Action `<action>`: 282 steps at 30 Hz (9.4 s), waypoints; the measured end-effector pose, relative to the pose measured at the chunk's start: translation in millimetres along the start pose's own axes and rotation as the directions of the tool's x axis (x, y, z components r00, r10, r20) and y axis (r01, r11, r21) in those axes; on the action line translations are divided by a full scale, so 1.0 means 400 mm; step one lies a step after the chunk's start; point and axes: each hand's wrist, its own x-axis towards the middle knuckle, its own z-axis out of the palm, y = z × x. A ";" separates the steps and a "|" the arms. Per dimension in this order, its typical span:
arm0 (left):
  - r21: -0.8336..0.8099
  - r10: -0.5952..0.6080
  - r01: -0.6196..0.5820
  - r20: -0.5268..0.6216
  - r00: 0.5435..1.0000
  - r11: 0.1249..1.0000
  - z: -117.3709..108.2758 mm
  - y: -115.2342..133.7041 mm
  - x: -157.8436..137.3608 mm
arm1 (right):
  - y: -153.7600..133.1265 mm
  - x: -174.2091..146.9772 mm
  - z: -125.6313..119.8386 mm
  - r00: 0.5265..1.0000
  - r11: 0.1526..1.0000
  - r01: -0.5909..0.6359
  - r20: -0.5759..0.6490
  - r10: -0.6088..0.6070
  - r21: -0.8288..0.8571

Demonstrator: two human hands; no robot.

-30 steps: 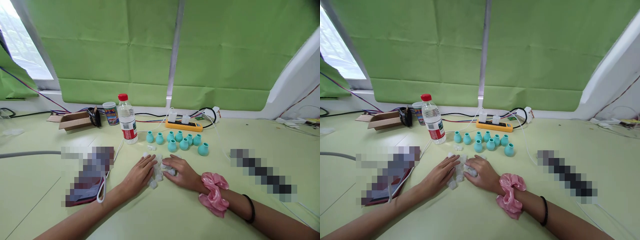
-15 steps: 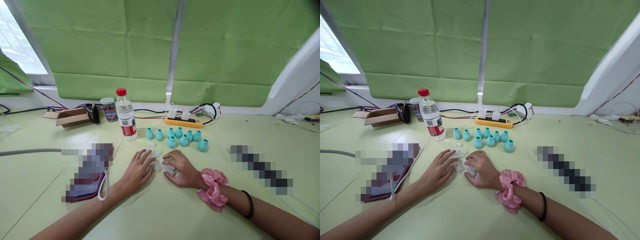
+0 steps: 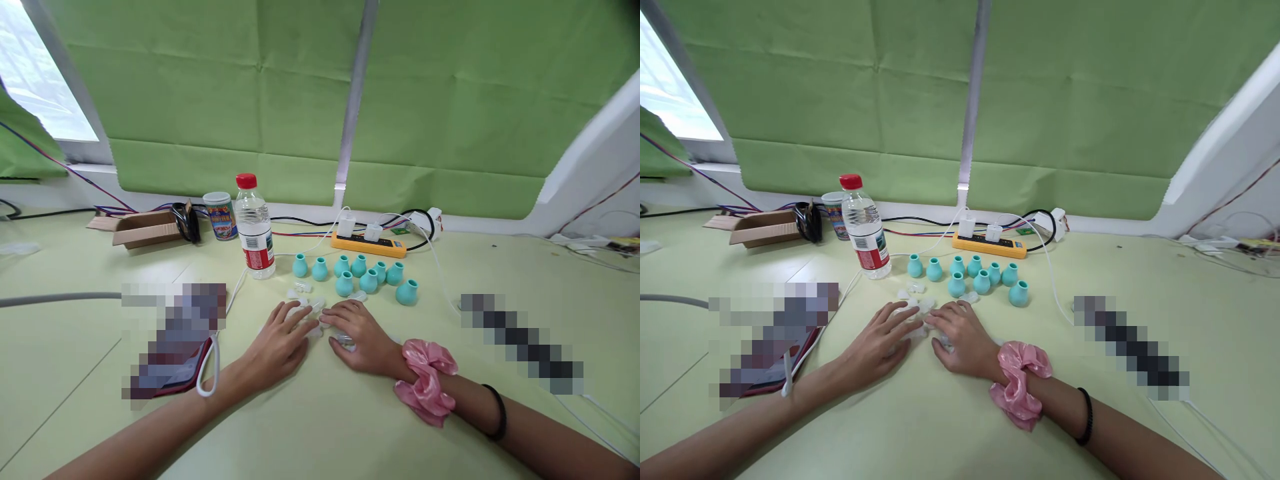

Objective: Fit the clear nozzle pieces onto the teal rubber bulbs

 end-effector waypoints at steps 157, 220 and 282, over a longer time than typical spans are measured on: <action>-0.394 -0.028 -0.138 -0.388 0.921 0.909 -0.003 0.042 -0.017 | -0.127 -0.007 -0.012 0.597 -0.367 -0.405 0.546 0.587 0.838; -0.892 -0.540 0.420 0.440 0.717 -0.168 -0.050 0.070 0.014 | -0.035 0.021 -0.040 0.998 0.999 -0.027 0.056 0.028 -0.019; -0.286 -0.339 0.320 -0.016 0.941 0.903 -0.022 0.069 -0.025 | -0.141 -0.018 -0.021 0.977 0.952 0.115 -0.142 -0.160 -0.283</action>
